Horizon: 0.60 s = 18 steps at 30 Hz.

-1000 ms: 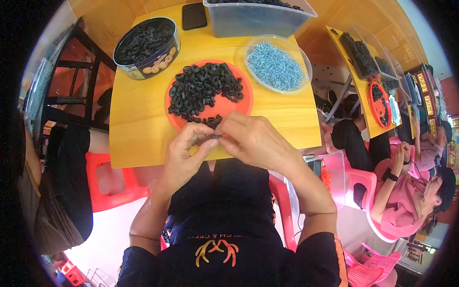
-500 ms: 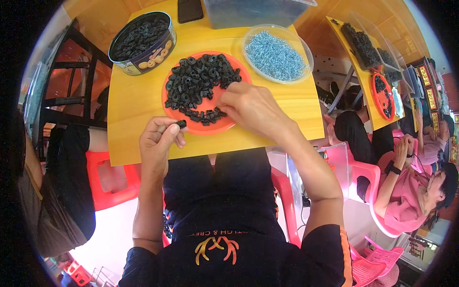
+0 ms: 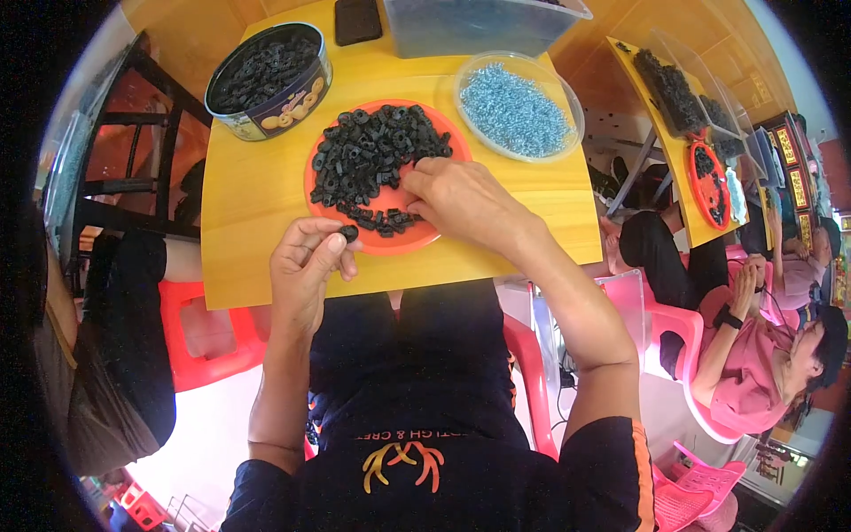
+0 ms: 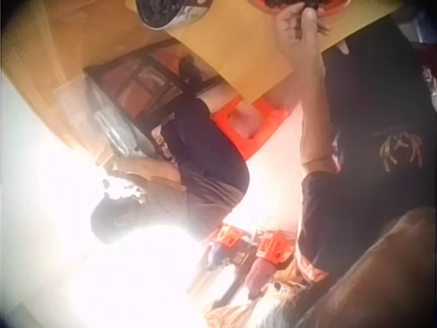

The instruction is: The person assembles small black plastic components by hand, inserting small blue pins into them.

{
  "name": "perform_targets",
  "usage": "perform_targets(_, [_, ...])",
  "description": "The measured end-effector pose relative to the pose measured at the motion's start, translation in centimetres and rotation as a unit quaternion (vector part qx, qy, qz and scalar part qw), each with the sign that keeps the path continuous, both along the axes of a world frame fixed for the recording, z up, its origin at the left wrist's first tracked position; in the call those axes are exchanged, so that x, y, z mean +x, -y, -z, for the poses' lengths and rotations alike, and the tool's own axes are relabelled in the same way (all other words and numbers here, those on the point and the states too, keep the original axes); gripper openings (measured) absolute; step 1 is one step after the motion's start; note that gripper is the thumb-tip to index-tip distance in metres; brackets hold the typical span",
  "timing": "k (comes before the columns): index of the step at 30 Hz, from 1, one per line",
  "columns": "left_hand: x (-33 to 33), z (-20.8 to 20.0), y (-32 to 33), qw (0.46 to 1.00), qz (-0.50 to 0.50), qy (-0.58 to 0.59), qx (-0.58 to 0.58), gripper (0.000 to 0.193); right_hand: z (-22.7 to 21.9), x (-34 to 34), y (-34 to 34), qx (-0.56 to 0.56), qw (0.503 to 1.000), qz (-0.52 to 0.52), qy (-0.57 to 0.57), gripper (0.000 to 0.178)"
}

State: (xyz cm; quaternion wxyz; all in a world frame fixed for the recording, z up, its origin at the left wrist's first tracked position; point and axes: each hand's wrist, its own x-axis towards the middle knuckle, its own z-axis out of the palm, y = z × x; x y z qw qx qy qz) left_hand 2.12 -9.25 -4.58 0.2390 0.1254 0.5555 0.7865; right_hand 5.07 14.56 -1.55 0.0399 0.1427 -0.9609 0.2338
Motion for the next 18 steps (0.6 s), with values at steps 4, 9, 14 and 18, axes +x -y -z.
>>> perform_targets(4, [0.2, -0.1, -0.2, 1.0, 0.0, 0.004, -0.022, 0.019, 0.7, 0.1, 0.2, 0.01, 0.999, 0.015, -0.048, 0.011])
perform_targets(9, [0.3, -0.1, -0.5, 0.999, 0.003, -0.014, -0.033, 0.018, 0.0, -0.3, -2.6, -0.019, 0.984, 0.114, -0.137, 0.011])
perform_targets(14, [0.2, -0.1, -0.7, 0.999, 0.012, -0.023, -0.03, 0.017, -0.3, -1.7, -9.5, -0.001, 0.932, 0.293, -0.211, 0.011])
perform_targets(18, [0.1, -0.1, -1.0, 0.999, 0.007, -0.022, -0.046, 0.017, 0.1, -2.8, -12.7, 0.02, 0.924, 0.34, -0.172, 0.014])
